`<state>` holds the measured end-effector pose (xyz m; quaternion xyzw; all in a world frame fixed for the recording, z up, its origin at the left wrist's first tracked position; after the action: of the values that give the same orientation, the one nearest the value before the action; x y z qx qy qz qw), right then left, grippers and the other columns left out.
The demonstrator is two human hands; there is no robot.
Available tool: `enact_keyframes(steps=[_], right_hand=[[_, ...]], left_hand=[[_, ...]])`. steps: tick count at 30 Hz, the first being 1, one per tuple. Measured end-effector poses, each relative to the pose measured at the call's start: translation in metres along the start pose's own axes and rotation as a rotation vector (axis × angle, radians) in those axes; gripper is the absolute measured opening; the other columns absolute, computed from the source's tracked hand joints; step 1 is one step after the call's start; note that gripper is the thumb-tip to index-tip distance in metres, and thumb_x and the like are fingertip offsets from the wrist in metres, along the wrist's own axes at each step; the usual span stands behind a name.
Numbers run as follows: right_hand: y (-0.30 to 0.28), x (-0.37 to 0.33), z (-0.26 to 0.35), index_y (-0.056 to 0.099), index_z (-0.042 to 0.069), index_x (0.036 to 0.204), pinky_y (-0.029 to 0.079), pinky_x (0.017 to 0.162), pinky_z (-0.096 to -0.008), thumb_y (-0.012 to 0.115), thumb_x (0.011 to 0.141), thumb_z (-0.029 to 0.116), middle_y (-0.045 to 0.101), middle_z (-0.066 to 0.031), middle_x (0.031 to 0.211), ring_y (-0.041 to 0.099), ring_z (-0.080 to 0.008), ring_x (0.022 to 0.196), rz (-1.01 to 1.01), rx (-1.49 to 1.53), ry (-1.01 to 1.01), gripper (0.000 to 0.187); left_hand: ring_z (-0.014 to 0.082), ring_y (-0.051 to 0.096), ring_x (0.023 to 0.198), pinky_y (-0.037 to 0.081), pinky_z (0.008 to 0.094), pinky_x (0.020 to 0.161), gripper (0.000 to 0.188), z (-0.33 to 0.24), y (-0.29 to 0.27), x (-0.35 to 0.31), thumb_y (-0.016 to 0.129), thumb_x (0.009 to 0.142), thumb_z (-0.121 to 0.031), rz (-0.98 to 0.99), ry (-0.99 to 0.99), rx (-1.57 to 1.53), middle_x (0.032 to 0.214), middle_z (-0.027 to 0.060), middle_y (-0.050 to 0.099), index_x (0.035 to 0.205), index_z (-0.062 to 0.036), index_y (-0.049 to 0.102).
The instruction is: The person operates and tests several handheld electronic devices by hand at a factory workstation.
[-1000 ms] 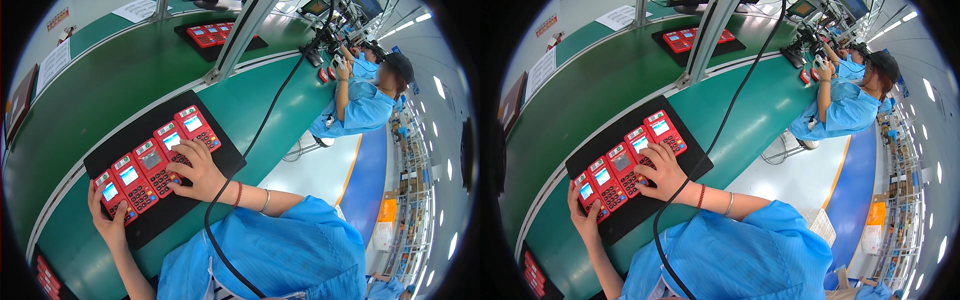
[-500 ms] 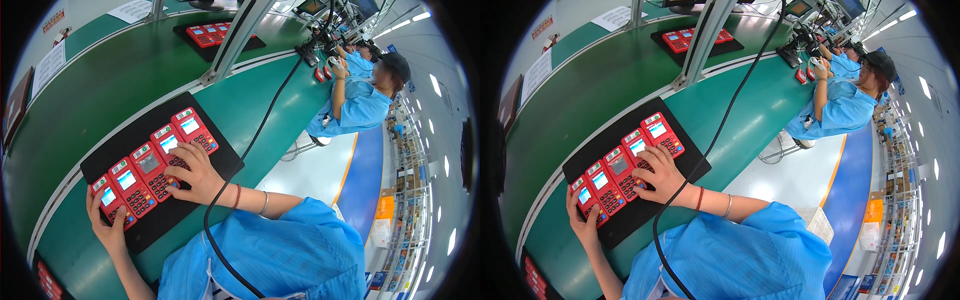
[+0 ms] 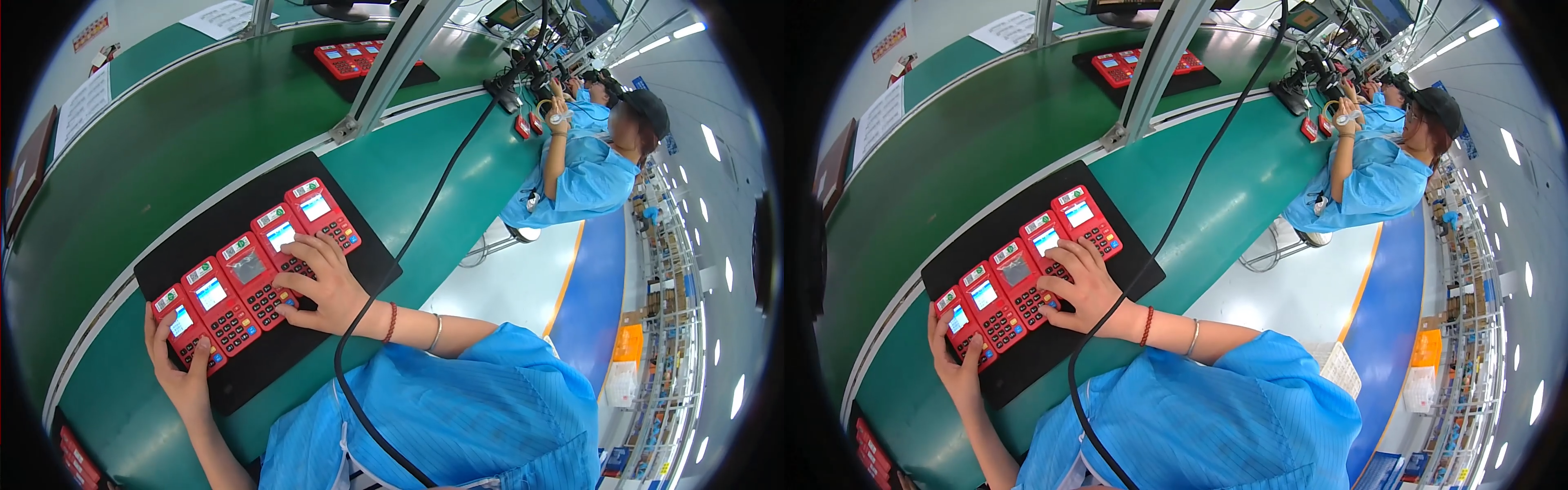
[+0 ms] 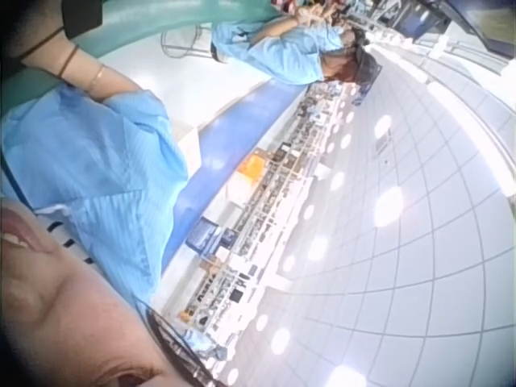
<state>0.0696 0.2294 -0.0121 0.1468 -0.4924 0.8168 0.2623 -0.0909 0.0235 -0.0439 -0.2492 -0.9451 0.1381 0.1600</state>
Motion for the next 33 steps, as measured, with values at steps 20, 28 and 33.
enact_keyframes(steps=[20,28,33], right_hand=[[-0.002,-0.002,0.000,0.065,0.016,0.105,0.029,0.110,-0.0588,0.078,0.074,0.027,0.050,-0.0156,0.129,0.041,-0.0392,0.131,-0.015,-0.015,-0.001,0.035],[-0.002,0.007,0.007,0.068,0.012,0.100,0.040,0.099,-0.0520,0.080,0.068,0.023,0.053,-0.0137,0.123,0.049,-0.0379,0.117,-0.007,-0.032,-0.083,0.037],[-0.002,0.002,0.002,0.067,0.013,0.102,0.035,0.104,-0.0547,0.079,0.071,0.021,0.052,-0.0148,0.125,0.046,-0.0400,0.122,0.031,-0.153,-0.054,0.035]], left_hand=[[0.0308,0.035,0.141,0.033,0.0417,0.113,0.046,-0.004,0.004,0.002,0.073,0.080,-0.006,-0.002,0.026,0.052,0.154,0.0157,0.034,0.125,-0.0103,0.061],[0.0327,0.038,0.139,0.037,0.0421,0.111,0.048,-0.005,-0.002,-0.004,0.077,0.078,-0.012,-0.010,0.066,0.097,0.152,0.0188,0.036,0.123,-0.0077,0.061],[0.0356,0.040,0.137,0.038,0.0428,0.109,0.047,-0.014,0.005,0.002,0.078,0.075,-0.008,-0.007,0.066,0.084,0.150,0.0200,0.037,0.120,-0.0110,0.064]])
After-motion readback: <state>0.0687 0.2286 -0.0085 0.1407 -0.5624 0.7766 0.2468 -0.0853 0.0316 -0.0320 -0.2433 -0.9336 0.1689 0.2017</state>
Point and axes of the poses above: each hand's wrist, its own x-axis towards the middle knuckle, its own y-axis out of the palm, z = x × y, the point moved 8 cm from there along x, towards the middle knuckle
